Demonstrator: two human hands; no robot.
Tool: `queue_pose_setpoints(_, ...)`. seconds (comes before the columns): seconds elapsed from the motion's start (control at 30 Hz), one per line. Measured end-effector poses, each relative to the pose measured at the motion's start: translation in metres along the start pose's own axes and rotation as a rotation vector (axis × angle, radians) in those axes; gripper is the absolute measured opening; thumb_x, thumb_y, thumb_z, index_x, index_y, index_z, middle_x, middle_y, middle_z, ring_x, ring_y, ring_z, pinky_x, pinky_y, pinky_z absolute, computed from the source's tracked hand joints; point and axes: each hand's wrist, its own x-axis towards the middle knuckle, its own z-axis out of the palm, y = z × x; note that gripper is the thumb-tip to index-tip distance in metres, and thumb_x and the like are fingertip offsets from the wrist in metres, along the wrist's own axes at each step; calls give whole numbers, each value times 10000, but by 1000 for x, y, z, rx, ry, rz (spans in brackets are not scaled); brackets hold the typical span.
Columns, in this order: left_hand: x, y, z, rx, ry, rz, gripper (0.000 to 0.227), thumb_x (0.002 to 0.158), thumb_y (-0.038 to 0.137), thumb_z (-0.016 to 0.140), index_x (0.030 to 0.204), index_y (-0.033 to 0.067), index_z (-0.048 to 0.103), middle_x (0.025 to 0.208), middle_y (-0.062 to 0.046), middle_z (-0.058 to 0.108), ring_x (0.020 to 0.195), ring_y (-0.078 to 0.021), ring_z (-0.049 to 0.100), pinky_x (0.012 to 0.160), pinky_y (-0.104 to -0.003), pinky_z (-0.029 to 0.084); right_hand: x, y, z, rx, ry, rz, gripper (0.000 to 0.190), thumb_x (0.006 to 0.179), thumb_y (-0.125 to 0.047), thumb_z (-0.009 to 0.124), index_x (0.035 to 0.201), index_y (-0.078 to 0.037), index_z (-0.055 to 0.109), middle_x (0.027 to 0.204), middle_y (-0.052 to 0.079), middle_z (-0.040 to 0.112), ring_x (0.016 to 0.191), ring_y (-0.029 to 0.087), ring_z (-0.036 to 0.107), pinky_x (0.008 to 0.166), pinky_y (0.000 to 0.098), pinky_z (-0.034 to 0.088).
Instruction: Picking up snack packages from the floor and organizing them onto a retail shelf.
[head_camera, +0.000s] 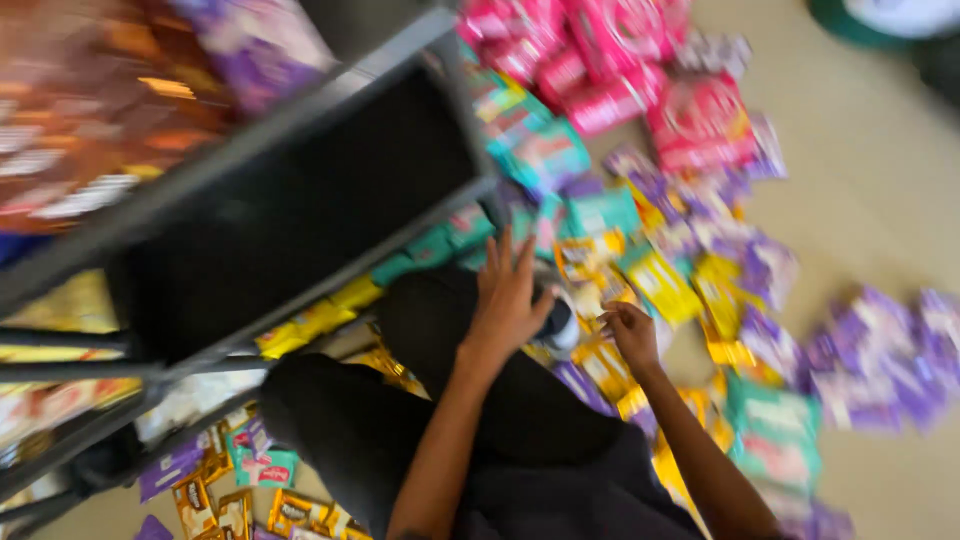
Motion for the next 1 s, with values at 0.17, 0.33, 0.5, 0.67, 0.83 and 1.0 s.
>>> queue_pose_setpoints(0.17,16,5,70,46,-343,73,791,866,393,769,1502,96,404,1606,-300,242,1483,-564,176,1064,-756,287,-110,180,-142,-398,376,235,275,927,-109,640,1191,-45,685,853,93,744,706,161,706,625,329,577)
queue_pose_setpoints(0.33,41,22,139,17,-627,108,726,919,434,732,1482,79,441,1553,-282,320,1438,-477,302,1042,-721,315,-199,200,-175,-679,622,202,311,859,-130,717,1152,-33,677,843,90,755,754,187,740,678,330,589)
queue_pose_setpoints(0.5,65,47,210,-201,-783,155,578,919,415,724,1297,-6,606,1242,-260,670,1189,-395,637,997,-436,496,-206,184,-175,-439,457,521,438,774,-135,784,1186,-54,657,815,45,748,713,221,735,626,352,588)
queue_pose_setpoints(0.67,34,6,316,-488,-798,28,525,948,433,694,1228,-7,634,1147,-218,740,1097,-347,726,939,-415,561,-170,172,-151,-625,503,273,288,865,-63,729,1149,-34,691,889,121,762,843,253,764,752,361,598)
queue_pose_setpoints(0.83,-8,-49,349,-228,-1065,-178,448,953,440,636,1197,72,716,1112,-180,775,1068,-315,753,917,-406,582,-119,145,-127,-454,407,98,388,842,-34,691,1223,-7,622,1132,168,732,1050,314,741,835,388,629)
queue_pose_setpoints(1.0,-6,-66,343,-134,-891,-23,550,896,397,704,1270,7,599,1054,-246,720,1008,-445,668,825,-498,547,-78,175,-131,-615,363,77,518,856,-23,679,1365,-24,578,1247,202,706,1130,358,693,960,439,568)
